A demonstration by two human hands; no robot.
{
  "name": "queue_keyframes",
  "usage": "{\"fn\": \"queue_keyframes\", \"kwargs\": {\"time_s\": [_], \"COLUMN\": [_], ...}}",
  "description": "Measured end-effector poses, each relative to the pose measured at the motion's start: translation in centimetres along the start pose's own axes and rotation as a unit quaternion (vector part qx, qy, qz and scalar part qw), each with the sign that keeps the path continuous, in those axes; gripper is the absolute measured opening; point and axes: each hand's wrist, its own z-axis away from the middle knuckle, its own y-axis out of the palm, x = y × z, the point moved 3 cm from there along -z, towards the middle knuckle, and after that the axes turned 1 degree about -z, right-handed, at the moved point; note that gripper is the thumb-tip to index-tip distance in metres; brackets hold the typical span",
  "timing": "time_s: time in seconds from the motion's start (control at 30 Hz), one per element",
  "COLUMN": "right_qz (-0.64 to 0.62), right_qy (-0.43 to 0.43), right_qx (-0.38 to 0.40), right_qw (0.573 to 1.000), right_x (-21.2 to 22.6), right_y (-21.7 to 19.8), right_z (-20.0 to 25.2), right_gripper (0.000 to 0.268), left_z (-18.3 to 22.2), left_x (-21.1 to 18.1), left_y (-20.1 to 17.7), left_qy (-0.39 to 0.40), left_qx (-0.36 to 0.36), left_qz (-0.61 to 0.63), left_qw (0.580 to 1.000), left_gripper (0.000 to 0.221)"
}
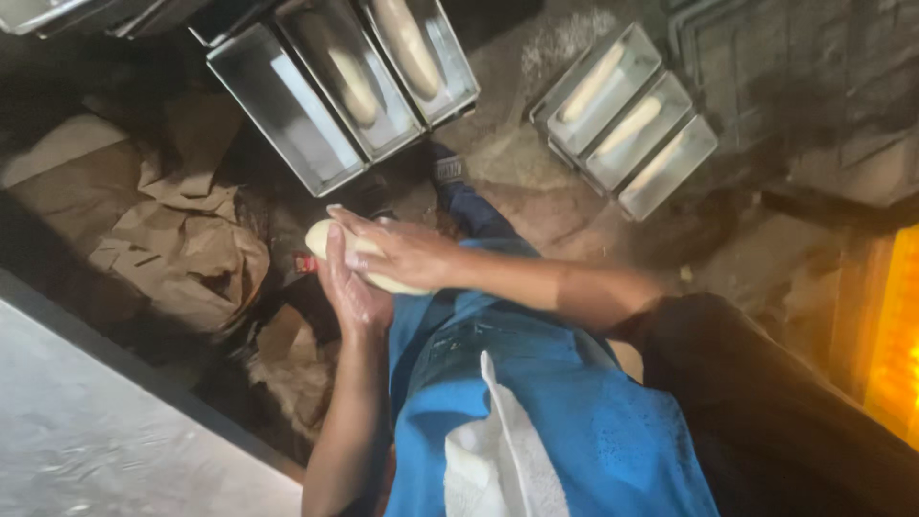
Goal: The person rolls pieces of dough into loaf shapes by hand on a floured surface and places them into metal bread pans.
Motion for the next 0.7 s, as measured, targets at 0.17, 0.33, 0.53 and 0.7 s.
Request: {"fn": "queue_keyframes", "kwargs": {"time_s": [0.17, 0.33, 0.53, 0.7], "right_qz": [0.057, 0.069, 0.151, 0.168], "right_qy": [0.0, -0.072, -0.002, 0.157], "right_qx": [0.041, -0.036, -0.228, -0.347], "right_qw": [0.997, 0.994, 0.962, 0.909], "right_x": [-0.7, -0.2, -8.4, -17.4], "right_y": [1.5, 3.3, 3.6, -0.7], "right_z": [-1.1, -3.2, -15.1, -16.8], "right_gripper": [0.07, 0.068, 0.073, 0.071], "left_z": [-4.8, -9.1, -21.2, -30.6], "left_x": [-2.2, -8.6, -9.5, -1.1], "left_y": [-1.1, 0.0, -6.0, -13.9], "left_qy": [-0.049, 0.061, 0.144, 0.06], "left_qx": [0.015, 0.093, 0.003, -0.064], "left_qz": [-0.007, 0.02, -0.165, -0.375], "left_qw": [0.999, 0.994, 0.976, 0.923], "left_gripper": [0.019, 0.039, 0.052, 0.056]}}
